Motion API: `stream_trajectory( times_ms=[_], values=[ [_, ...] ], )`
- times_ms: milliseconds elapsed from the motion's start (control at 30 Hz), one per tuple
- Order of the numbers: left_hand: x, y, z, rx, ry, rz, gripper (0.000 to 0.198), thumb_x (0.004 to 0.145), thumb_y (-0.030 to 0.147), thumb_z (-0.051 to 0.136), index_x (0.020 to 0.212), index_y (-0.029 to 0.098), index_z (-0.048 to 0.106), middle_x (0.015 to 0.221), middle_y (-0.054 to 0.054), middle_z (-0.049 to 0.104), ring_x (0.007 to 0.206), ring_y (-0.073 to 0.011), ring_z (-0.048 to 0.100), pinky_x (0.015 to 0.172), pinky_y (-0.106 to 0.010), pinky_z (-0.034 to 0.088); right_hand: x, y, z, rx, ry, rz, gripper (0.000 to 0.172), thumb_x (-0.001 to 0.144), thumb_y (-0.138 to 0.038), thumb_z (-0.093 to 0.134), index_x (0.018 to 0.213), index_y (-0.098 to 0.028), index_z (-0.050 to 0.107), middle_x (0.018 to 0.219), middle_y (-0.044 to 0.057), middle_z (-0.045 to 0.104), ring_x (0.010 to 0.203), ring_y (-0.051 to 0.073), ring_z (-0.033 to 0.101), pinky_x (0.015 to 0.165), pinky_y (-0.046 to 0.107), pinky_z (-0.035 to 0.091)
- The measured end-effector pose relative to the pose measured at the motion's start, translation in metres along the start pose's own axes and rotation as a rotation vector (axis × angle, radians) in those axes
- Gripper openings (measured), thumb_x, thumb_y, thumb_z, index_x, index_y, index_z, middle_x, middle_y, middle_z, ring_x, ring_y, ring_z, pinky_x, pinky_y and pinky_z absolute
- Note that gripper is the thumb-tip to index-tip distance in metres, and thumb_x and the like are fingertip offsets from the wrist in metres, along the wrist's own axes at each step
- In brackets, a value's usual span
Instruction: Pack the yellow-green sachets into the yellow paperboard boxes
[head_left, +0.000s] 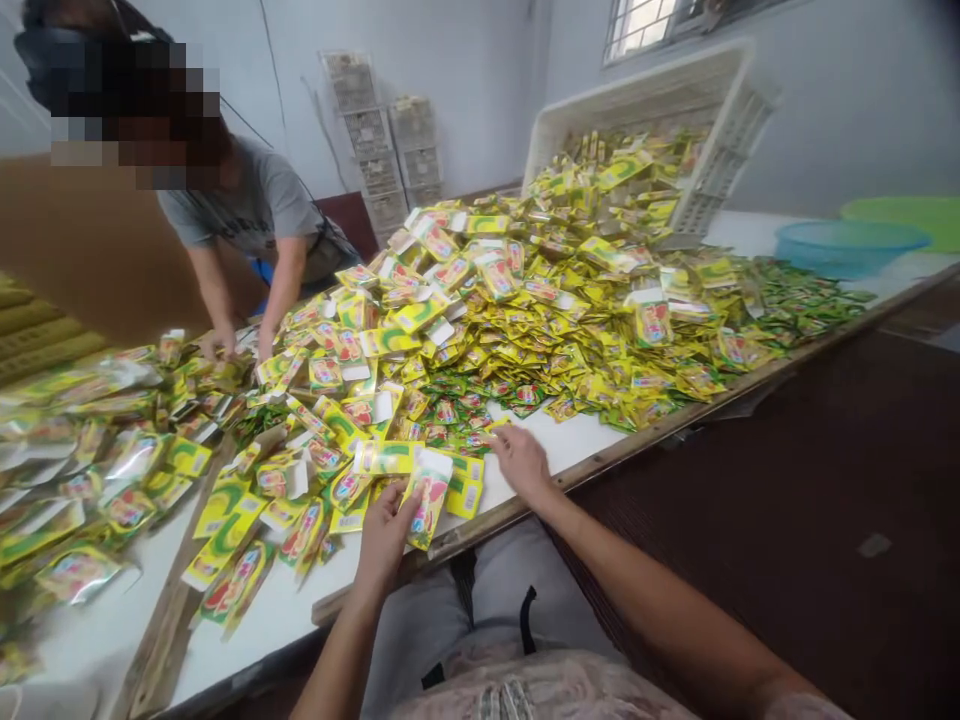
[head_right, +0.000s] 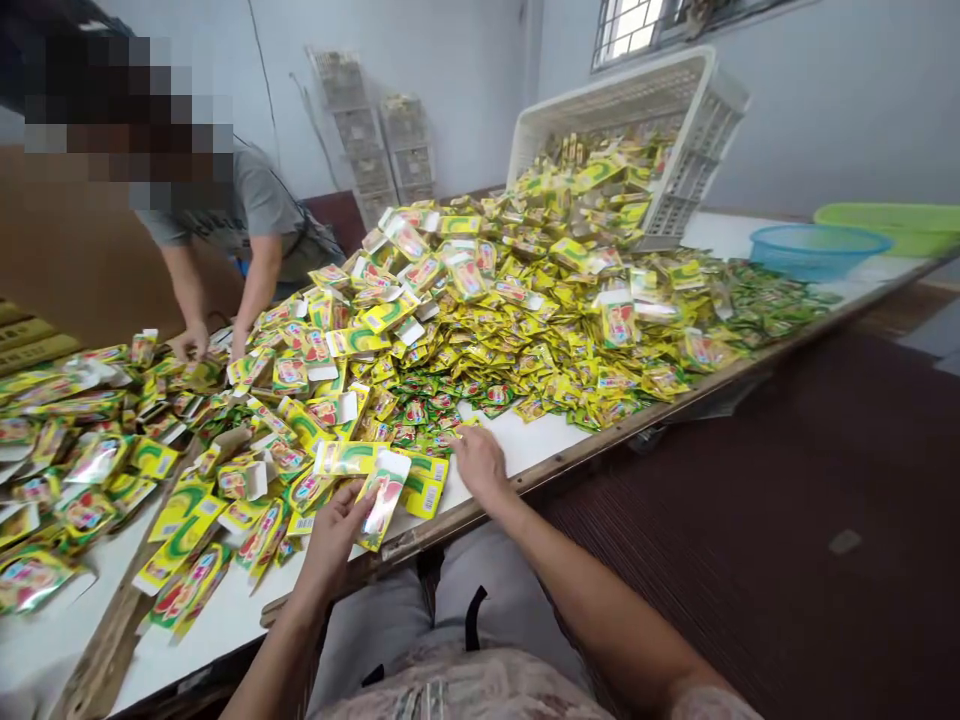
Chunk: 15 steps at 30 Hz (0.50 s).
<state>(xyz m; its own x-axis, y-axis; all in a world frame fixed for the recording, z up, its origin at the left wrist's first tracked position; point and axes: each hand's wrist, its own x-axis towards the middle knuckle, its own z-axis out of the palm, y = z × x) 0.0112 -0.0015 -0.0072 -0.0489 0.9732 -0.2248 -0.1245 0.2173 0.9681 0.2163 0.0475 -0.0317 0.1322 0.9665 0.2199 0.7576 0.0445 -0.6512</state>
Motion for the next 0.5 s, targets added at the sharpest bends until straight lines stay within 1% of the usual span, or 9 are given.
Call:
stream_trajectory(
  times_ms=[33, 100, 167, 200, 267, 300, 367, 433, 500],
  values=[
    [0.003, -0.001, 0.004, 0.007, -0.018, -0.004, 0.045, 0.056, 0.044, 0.078, 0.088, 0.013, 0.067, 0.082, -0.007, 0.073, 0.078, -0.0233, 0.067, 0.068, -0.029, 0.051, 0.010, 0.010, -0.006, -0.045, 0.044, 0.060, 0.029, 0.088, -0.035, 0.047, 0.098, -0.013, 0.064, 0.098, 0.014, 0.063, 0.097, 0.025, 0.054, 0.082, 0.035, 0.040],
    [0.010, -0.006, 0.008, -0.004, -0.057, -0.021, 0.045, 0.057, 0.042, 0.078, 0.090, 0.013, 0.068, 0.083, -0.008, 0.073, 0.078, -0.0231, 0.067, 0.069, -0.030, 0.051, 0.027, 0.027, -0.013, -0.059, 0.049, 0.143, 0.028, 0.081, -0.040, 0.058, 0.084, -0.013, 0.064, 0.093, 0.014, 0.061, 0.095, 0.026, 0.052, 0.080, 0.035, 0.039],
    [0.016, -0.011, 0.010, -0.022, -0.099, -0.045, 0.045, 0.059, 0.041, 0.077, 0.093, 0.013, 0.069, 0.086, -0.009, 0.073, 0.078, -0.0232, 0.067, 0.070, -0.031, 0.051, 0.038, 0.037, -0.014, -0.026, 0.002, 0.171, 0.032, 0.073, -0.046, 0.064, 0.067, -0.016, 0.058, 0.078, 0.010, 0.059, 0.083, 0.023, 0.053, 0.072, 0.032, 0.039],
    [0.018, -0.013, 0.009, -0.022, -0.115, -0.053, 0.044, 0.060, 0.041, 0.076, 0.094, 0.014, 0.069, 0.088, -0.009, 0.073, 0.079, -0.0234, 0.067, 0.071, -0.031, 0.051, 0.041, 0.038, -0.013, -0.014, -0.024, 0.173, 0.035, 0.072, -0.049, 0.065, 0.061, -0.017, 0.054, 0.070, 0.006, 0.057, 0.075, 0.021, 0.053, 0.067, 0.031, 0.039],
    [0.023, -0.016, 0.007, 0.012, -0.136, -0.050, 0.041, 0.063, 0.040, 0.074, 0.095, 0.014, 0.069, 0.089, -0.009, 0.073, 0.079, -0.0236, 0.067, 0.070, -0.031, 0.051, 0.040, 0.034, -0.008, 0.068, -0.037, 0.186, 0.039, 0.073, -0.055, 0.060, 0.060, -0.019, 0.048, 0.058, 0.000, 0.049, 0.061, 0.016, 0.049, 0.059, 0.028, 0.038],
    [0.024, -0.017, 0.006, 0.038, -0.147, -0.047, 0.040, 0.064, 0.039, 0.074, 0.095, 0.015, 0.070, 0.089, -0.009, 0.073, 0.080, -0.0238, 0.067, 0.069, -0.031, 0.051, 0.037, 0.028, -0.006, 0.171, -0.036, 0.192, 0.040, 0.073, -0.057, 0.057, 0.063, -0.020, 0.047, 0.056, -0.002, 0.047, 0.057, 0.015, 0.047, 0.057, 0.027, 0.037],
    [0.026, -0.017, 0.006, 0.064, -0.153, -0.039, 0.038, 0.066, 0.039, 0.072, 0.096, 0.015, 0.069, 0.089, -0.008, 0.073, 0.082, -0.0239, 0.067, 0.070, -0.031, 0.051, 0.026, 0.014, -0.001, 0.467, -0.060, 0.180, 0.040, 0.073, -0.060, 0.054, 0.072, -0.020, 0.048, 0.058, -0.003, 0.047, 0.056, 0.014, 0.047, 0.056, 0.026, 0.039],
    [0.028, -0.016, 0.008, 0.048, -0.135, -0.038, 0.038, 0.066, 0.038, 0.072, 0.097, 0.016, 0.069, 0.088, -0.007, 0.074, 0.082, -0.0234, 0.067, 0.072, -0.031, 0.052, 0.015, -0.001, 0.002, 0.702, -0.143, 0.134, 0.041, 0.071, -0.059, 0.056, 0.076, -0.019, 0.049, 0.061, -0.003, 0.049, 0.058, 0.014, 0.048, 0.056, 0.026, 0.039],
    [0.028, -0.014, 0.009, 0.022, -0.127, -0.044, 0.038, 0.066, 0.038, 0.072, 0.097, 0.015, 0.068, 0.087, -0.007, 0.073, 0.080, -0.0227, 0.068, 0.073, -0.031, 0.052, 0.007, -0.013, 0.002, 0.730, -0.239, 0.082, 0.039, 0.070, -0.057, 0.059, 0.071, -0.019, 0.049, 0.060, -0.004, 0.047, 0.058, 0.013, 0.045, 0.055, 0.025, 0.036]
  ],
)
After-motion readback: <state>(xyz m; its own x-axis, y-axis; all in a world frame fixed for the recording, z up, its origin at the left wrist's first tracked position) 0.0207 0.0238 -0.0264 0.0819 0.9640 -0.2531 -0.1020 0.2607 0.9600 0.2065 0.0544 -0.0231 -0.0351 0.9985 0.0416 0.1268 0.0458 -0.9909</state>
